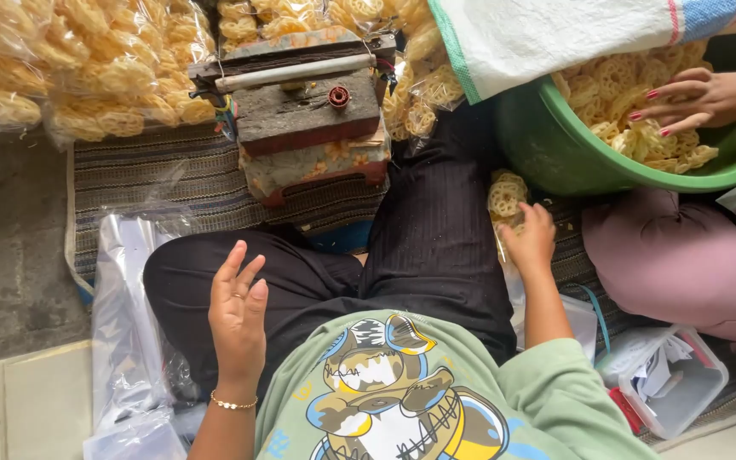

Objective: Packaging fried snacks into small plastic bags and sealing them with a manual heat sealer.

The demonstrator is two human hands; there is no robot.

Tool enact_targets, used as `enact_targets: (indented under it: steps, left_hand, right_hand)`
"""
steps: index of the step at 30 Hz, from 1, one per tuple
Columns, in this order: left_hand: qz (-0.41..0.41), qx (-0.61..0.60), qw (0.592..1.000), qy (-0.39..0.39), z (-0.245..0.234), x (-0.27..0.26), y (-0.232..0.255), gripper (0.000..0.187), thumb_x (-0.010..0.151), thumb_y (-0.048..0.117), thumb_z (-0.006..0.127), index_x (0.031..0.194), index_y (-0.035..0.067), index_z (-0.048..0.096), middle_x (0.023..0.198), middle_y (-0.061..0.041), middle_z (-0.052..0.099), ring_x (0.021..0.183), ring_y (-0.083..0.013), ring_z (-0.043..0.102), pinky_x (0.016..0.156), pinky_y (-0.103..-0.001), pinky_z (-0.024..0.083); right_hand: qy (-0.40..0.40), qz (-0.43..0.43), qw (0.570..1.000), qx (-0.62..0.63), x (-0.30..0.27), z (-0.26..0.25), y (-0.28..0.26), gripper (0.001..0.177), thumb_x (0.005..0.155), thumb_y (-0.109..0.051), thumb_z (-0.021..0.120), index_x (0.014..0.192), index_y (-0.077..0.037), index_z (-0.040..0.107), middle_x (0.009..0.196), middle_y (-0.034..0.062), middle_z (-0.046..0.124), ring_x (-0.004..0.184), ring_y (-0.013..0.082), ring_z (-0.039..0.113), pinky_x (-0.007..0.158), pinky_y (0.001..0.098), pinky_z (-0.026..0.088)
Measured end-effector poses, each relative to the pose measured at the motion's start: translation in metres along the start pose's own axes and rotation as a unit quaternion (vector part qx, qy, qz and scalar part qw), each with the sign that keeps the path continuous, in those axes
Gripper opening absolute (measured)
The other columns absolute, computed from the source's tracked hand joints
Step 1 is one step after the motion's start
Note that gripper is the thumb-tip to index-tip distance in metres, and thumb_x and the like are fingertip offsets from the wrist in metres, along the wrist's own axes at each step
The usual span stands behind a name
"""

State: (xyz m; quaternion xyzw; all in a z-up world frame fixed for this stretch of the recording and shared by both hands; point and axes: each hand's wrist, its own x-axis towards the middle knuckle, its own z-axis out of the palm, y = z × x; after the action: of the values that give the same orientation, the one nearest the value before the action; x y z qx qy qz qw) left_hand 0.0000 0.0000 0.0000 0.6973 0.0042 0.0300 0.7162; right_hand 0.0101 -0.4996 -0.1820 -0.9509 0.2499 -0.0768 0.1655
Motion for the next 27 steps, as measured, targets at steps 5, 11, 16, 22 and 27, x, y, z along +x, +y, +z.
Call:
enact_targets:
  steps: [5, 11, 16, 22, 27]
  left_hand:
    - [-0.001, -0.016, 1.000, -0.016, 0.016, 0.000, 0.003, 0.055, 0.097, 0.008, 0.054, 0.149, 0.000, 0.038, 0.157, -0.017, 0.042, 0.137, -0.0283, 0.052, 0.110, -0.034, 0.044]
    - [0.004, -0.031, 0.999, -0.040, 0.020, 0.000, 0.002, 0.057, 0.095, 0.011, 0.058, 0.148, 0.002, 0.040, 0.159, -0.016, 0.041, 0.136, -0.0268, 0.052, 0.103, -0.031, 0.049]
    - [0.006, -0.019, 0.999, -0.030, 0.017, -0.001, 0.001, 0.051, 0.096, 0.011, 0.059, 0.144, 0.002, 0.044, 0.157, -0.016, 0.044, 0.134, -0.0253, 0.054, 0.101, -0.030, 0.050]
    - [0.124, 0.148, 0.976, -0.098, 0.040, 0.005, 0.020, 0.055, 0.085, 0.024, 0.074, 0.134, 0.005, 0.058, 0.149, -0.014, 0.056, 0.136, -0.0267, 0.057, 0.109, -0.037, 0.046]
    - [0.253, 0.147, 0.940, -0.175, 0.078, 0.009, 0.024, 0.094, 0.070, 0.047, 0.091, 0.147, 0.010, 0.054, 0.157, -0.017, 0.046, 0.148, -0.0387, 0.039, 0.120, -0.057, 0.012]
  right_hand:
    - [0.008, 0.013, 0.996, -0.083, 0.002, 0.027, 0.002, 0.077, 0.080, -0.043, 0.074, 0.148, -0.016, 0.051, 0.159, 0.0151, 0.040, 0.137, 0.0421, 0.043, 0.107, 0.0701, 0.027]
    - [0.101, -0.030, 0.989, -0.103, 0.032, 0.026, 0.004, 0.018, 0.095, -0.026, 0.064, 0.099, -0.015, 0.078, 0.121, 0.0045, 0.071, 0.106, 0.0321, 0.061, 0.092, 0.0619, 0.037]
    - [0.164, -0.042, 0.984, 0.046, 0.032, -0.051, -0.040, 0.016, 0.096, -0.015, 0.061, 0.096, -0.007, 0.074, 0.088, 0.0118, 0.076, 0.072, 0.0352, 0.068, 0.065, 0.0444, 0.053]
    - [0.193, -0.154, 0.939, 0.241, -0.018, -0.170, -0.149, 0.011, 0.101, 0.004, 0.063, 0.100, 0.010, 0.072, 0.079, 0.0098, 0.063, 0.061, 0.0136, 0.043, 0.057, 0.0255, 0.038]
    - [0.026, -0.252, 0.888, 0.383, -0.062, -0.183, -0.226, 0.017, 0.087, -0.013, 0.065, 0.071, -0.008, 0.069, 0.085, 0.0080, 0.077, 0.067, 0.0216, 0.067, 0.063, 0.0298, 0.052]
